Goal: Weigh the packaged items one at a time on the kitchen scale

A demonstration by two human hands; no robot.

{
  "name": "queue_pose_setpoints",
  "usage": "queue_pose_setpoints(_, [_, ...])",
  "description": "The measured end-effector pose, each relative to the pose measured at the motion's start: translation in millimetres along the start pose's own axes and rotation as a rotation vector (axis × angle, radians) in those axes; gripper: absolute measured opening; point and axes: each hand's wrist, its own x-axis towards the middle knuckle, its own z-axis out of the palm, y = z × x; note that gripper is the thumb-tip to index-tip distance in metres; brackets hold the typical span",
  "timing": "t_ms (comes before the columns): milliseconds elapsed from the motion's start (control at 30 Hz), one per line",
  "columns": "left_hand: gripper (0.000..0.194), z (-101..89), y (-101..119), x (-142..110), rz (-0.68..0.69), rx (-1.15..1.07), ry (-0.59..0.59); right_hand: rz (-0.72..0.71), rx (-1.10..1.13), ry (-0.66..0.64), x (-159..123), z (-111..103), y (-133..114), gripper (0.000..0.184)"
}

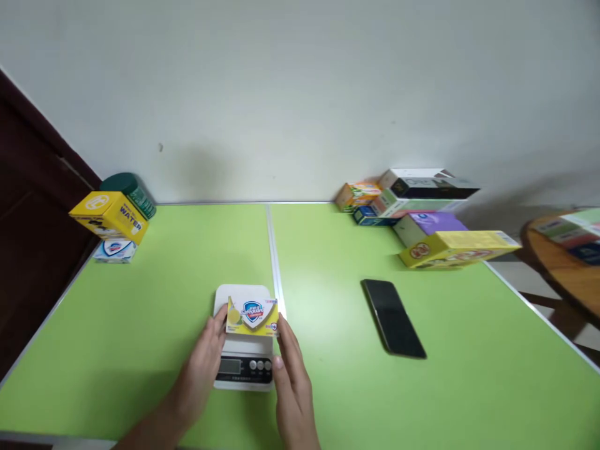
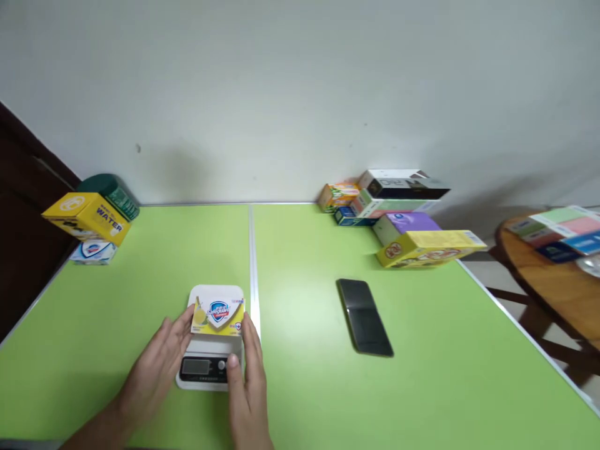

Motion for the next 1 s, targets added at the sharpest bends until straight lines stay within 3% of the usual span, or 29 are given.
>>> queue_pose_setpoints(133, [0.073,-19.3,13.3,10.5,-0.115,-0.102,-0.081,0.047,-0.036,0.021,2.9,22.6,2.3,0.054])
queue_pose_setpoints(267, [0.078,-23.6,9.1,16.6,-0.135,-0.172,-0.136,0.135,-0.028,0.046,12.4,23.0,3.4,0.058])
queue_pose_setpoints(367, [0.077,-34.5,-5.0,18.9,-0.058,-0.118,-0.006,0.166,-0.064,0.131,20.5,7.5,3.0,0.06])
queue_pose_setpoints(467, [0.072,-55.6,-18.3,21.9,0.023,-0.034,0.145,0.105,-0.089,0.25,27.1,-13.9,1.3,0.056])
queue_pose_setpoints(667, [0.068,-87.6,-18.8,23.2,0.127,0.035,0.251,0.019,0.113,0.328,30.8,-30.0,-2.3,0.043])
queue_pose_setpoints(833, [0.075,-72.3,-10.2,18.0,0.064,0.053,0.23,0.101,0.157,0.288,28.0,-17.9,1.0,0.045])
queue_pose_setpoints(1000, [0.075,-41.4,-12.4,13.7,0.013,-0.045,-0.015,0.208,0.06,0.086,25.7,-1.2,5.0,0.055])
